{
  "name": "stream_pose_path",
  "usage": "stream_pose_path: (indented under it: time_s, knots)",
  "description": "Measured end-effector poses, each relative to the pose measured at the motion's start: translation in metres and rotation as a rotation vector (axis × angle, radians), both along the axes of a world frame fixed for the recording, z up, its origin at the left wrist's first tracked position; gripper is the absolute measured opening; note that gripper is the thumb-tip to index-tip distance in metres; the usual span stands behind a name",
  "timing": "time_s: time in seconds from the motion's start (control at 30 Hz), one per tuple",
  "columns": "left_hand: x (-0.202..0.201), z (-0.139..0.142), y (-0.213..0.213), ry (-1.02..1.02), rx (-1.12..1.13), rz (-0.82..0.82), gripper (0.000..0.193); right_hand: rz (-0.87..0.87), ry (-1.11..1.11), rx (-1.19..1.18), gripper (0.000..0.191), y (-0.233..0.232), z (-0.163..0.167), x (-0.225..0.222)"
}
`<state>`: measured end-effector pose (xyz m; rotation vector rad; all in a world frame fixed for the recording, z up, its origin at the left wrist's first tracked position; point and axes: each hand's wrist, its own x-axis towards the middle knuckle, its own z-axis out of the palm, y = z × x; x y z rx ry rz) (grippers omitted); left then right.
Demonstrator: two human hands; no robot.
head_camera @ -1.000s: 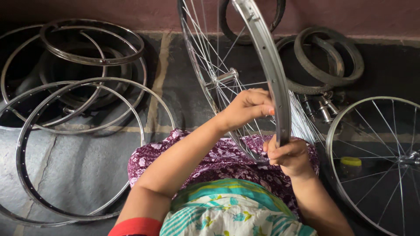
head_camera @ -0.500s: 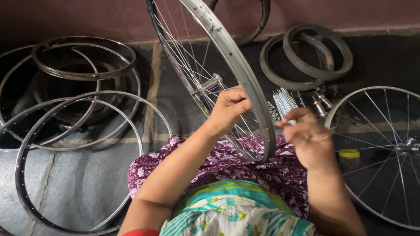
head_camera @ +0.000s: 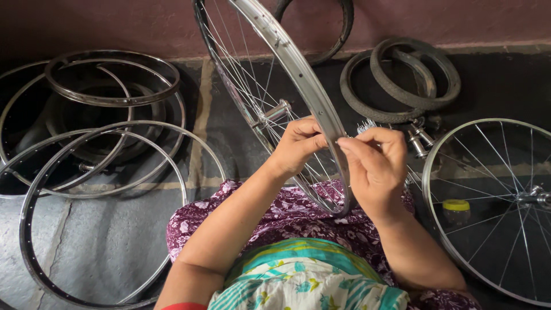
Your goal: The person laces a bicycle wheel by inserting spokes through the rim and hub, then securing each spoke with a nipple. The person rotates the wheel to access different spoke holes and continues adding spokes around the rim.
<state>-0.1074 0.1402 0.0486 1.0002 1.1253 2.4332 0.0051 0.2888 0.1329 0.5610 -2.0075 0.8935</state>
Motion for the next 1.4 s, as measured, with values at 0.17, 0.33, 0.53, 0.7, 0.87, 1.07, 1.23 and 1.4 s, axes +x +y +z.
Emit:
stream_pose_path:
  time_s: [0.17,0.33,0.53,0.7,0.87,1.07,1.23,1.4]
  knots:
    - [0.000,-0.003,0.002,0.002,0.012,0.001,0.014,-0.041,0.044,0.031,0.022,-0.007,-0.004,-0.003]
    - [0.002,-0.003,0.002,0.017,0.003,0.017,0.013,-0.035,0.077,0.011,0.022,-0.004,-0.008,-0.003]
    - [0.006,0.001,0.001,0.028,-0.022,0.019,0.016,-0.063,0.115,0.088,0.022,0.001,-0.007,-0.002]
    - [0.004,0.000,0.001,0.008,-0.005,0.006,0.015,-0.092,0.180,0.207,0.026,0.000,-0.005,-0.001]
    - [-0.007,0.000,-0.008,0.024,-0.102,-0.079,0.019,-0.093,0.199,0.305,0.027,0.002,-0.002,0.003]
    - [-0.005,-0.002,-0.002,-0.026,-0.029,-0.118,0.020,-0.129,0.144,0.290,0.026,0.001,-0.011,0.007]
    - [0.000,-0.001,-0.001,0.067,-0.074,-0.021,0.022,-0.027,0.001,0.057,0.035,0.006,-0.037,0.009]
    - [-0.002,0.000,-0.004,-0.020,-0.065,-0.136,0.021,0.186,-0.117,-0.338,0.047,0.008,-0.077,0.016]
